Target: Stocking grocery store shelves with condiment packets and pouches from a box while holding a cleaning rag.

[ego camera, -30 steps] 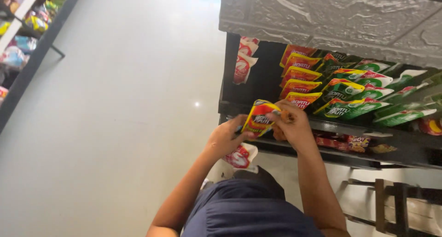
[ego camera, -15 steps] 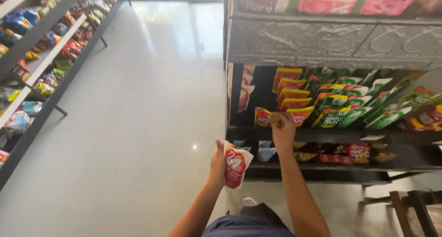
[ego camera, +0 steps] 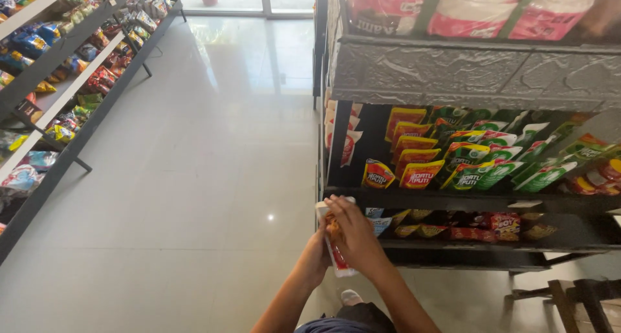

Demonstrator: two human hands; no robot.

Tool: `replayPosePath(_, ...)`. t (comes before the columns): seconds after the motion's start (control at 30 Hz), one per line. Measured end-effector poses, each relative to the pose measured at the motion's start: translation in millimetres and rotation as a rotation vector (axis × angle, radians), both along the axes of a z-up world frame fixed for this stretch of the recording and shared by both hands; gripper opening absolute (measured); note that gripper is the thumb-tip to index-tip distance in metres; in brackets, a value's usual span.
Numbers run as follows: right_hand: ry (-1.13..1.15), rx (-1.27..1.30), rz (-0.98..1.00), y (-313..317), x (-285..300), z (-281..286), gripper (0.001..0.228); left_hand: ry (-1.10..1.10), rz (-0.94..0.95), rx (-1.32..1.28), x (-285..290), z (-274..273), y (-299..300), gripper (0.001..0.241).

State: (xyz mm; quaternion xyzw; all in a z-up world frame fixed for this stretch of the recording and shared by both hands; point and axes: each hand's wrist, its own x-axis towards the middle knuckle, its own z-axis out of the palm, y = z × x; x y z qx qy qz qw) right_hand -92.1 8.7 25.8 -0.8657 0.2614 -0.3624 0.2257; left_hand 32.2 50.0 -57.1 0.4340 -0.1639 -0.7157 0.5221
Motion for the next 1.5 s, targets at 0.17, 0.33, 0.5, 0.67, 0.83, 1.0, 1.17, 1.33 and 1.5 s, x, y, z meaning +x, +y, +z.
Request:
replayPosePath(0.17, -0.004, 0.107, -0.151, 13, 15, 6, 0.044, 0.128, 0.183, -0.265, -9, -23, 17, 0.070)
replayPosePath(0.33, 0.001, 0.098, 0.015, 48, 24, -4, 0.035, 0.537, 0.357, -0.206, 29, -2, 25, 0.074)
replayPosePath(0.5, 0.164, -0.088, 0.117, 25, 48, -15, 0.034, 0.393, 0.377, -0.218, 32, 0, 34, 0.064)
replayPosePath(0.67, 0.187, -0.023, -0.003, 11, 67, -14, 0.033, 0.221, 0.350, -0.073, 25, 13, 51, 0.068)
replayPosePath(0.83, 0.083, 0.078, 0.112, 51, 53, -14, 0.039, 0.101, 0.490, -0.159, 48, 3, 53, 0.072)
replayPosePath(1.0, 0.159, 0.070, 0.179, 50, 52, -47, 0.041, 0.187, 0.459, -0.131, 45, -9, 56, 0.069)
replayPosePath(1.17, 0.188, -0.129, -0.066, 28, 62, -24, 0.045, 0.017, 0.338, -0.113, 15, -4, 65, 0.066)
replayPosePath(1.33, 0.191, 0.089, -0.226, 29, 58, -46, 0.031, -0.004, 0.342, -0.253, 11, -19, 64, 0.057)
replayPosePath(1.5, 0.224, 0.431, -0.051, 69, 43, -47, 0.014, -0.131, 0.539, -0.187, 31, -1, 60, 0.057)
